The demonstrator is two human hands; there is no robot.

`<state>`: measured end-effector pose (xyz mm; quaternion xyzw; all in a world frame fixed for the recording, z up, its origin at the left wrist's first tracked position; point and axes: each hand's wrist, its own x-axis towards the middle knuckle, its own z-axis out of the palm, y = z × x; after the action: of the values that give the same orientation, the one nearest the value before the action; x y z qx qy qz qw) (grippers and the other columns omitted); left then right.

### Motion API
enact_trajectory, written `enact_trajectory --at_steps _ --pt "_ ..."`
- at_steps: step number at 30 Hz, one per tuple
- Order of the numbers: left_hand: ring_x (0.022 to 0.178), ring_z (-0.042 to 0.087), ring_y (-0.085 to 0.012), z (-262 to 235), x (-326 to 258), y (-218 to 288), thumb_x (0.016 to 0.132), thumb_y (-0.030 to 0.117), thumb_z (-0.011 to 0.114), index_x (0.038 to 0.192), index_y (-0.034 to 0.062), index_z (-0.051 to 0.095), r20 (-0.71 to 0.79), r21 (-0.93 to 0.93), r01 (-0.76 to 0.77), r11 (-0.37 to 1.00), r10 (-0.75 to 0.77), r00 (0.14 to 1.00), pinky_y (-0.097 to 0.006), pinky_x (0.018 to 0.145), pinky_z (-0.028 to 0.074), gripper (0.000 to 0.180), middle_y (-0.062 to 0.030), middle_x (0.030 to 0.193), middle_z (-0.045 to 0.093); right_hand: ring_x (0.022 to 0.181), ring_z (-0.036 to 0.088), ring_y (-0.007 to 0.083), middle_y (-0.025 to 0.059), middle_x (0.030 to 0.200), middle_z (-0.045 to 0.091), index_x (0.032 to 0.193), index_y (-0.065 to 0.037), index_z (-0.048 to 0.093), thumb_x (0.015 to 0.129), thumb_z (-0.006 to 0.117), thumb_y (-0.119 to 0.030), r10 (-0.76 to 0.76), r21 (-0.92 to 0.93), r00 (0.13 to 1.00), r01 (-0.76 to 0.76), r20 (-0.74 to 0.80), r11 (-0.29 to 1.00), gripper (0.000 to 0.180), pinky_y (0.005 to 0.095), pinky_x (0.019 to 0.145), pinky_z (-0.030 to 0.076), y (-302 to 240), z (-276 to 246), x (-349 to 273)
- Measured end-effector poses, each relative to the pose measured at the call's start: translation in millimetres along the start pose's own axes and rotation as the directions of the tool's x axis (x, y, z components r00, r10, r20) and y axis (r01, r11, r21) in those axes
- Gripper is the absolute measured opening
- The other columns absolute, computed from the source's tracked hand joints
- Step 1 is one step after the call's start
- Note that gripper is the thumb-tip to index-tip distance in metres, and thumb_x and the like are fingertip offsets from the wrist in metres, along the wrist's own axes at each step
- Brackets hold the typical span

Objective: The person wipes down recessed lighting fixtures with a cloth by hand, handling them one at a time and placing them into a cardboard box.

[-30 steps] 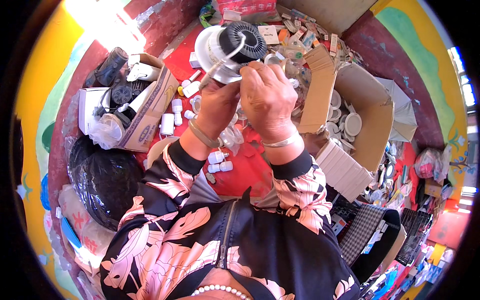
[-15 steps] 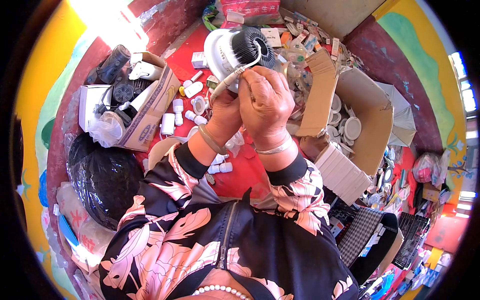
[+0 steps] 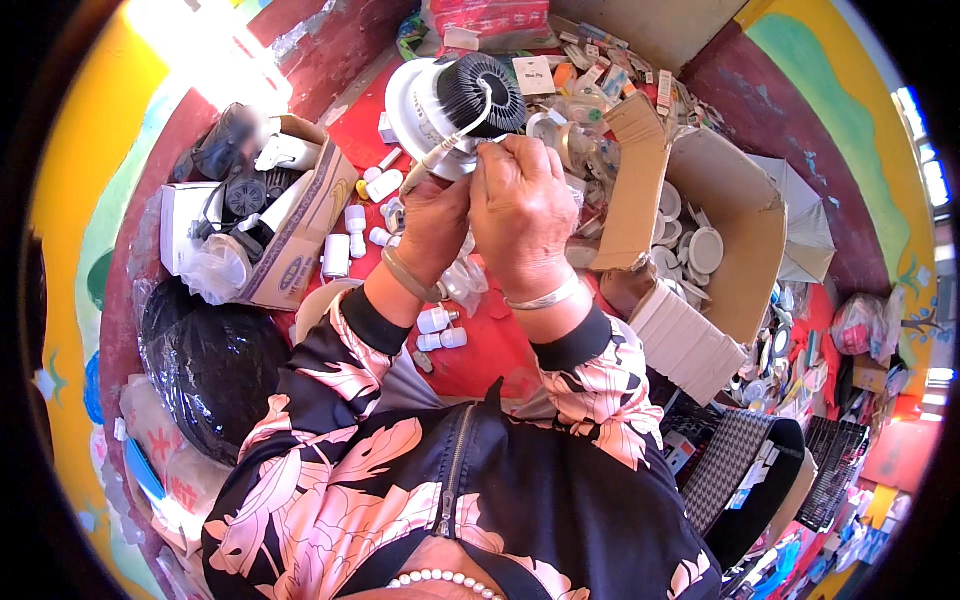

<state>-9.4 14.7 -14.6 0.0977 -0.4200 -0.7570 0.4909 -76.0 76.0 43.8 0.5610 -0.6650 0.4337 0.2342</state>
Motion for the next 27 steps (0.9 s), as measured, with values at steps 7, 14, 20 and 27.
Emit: enact_trajectory --at_steps 7,14,20,27 --pt "0.088 0.057 -0.0117 4.8 -3.7 -4.3 0.083 -0.004 0.051 0.107 0.0003 0.054 -0.078 -0.025 0.024 0.999 -0.026 0.997 -0.024 0.077 0.047 0.024 -0.0058 0.099 0.059 0.076 0.059 0.0256 0.0084 0.085 0.059 0.086 -0.004 0.065 0.071 0.066 -0.005 -0.019 -0.086 1.0 0.019 -0.007 0.996 0.014 0.0328 0.065 0.047 -0.1 3.6 -5.4" --pt "0.092 0.057 -0.0125 -13.2 -2.2 -5.4 0.084 -0.004 0.051 0.111 0.0011 0.053 -0.075 0.047 0.146 0.988 -0.142 0.987 -0.026 0.08 0.047 0.028 -0.0063 0.104 0.059 0.067 0.058 0.0249 0.0073 0.073 0.059 0.079 -0.001 0.064 0.072 0.062 -0.005 0.199 0.29 0.94 -0.279 0.276 0.916 0.008 0.0321 0.064 0.047 5.6 -3.6 2.4" --pt "0.105 0.056 -0.0266 -1.9 7.2 20.1 0.08 -0.007 0.048 0.121 0.0014 0.047 0.102 -0.284 0.081 0.955 -0.054 0.993 -0.045 0.091 0.048 0.041 -0.0109 0.114 0.056 0.073 0.056 0.0102 0.0059 0.081 0.061 0.078 0.003 0.062 0.071 0.057 -0.002 0.206 0.785 0.785 -0.611 0.585 0.1 0.01 0.022 0.067 0.044 27.2 -66.3 31.2" --pt "0.113 0.051 -0.0344 -7.2 14.5 27.0 0.076 -0.011 0.045 0.129 0.002 0.038 0.182 -0.424 0.263 0.866 -0.203 0.962 -0.055 0.094 0.044 0.055 -0.0171 0.123 0.05 0.074 0.057 0.0126 0.0086 0.088 0.062 0.09 0.002 0.061 0.075 0.054 0.005 0.448 0.834 0.778 -0.539 0.441 0.114 0.017 0.0227 0.07 0.046 65.3 -73.1 27.1"
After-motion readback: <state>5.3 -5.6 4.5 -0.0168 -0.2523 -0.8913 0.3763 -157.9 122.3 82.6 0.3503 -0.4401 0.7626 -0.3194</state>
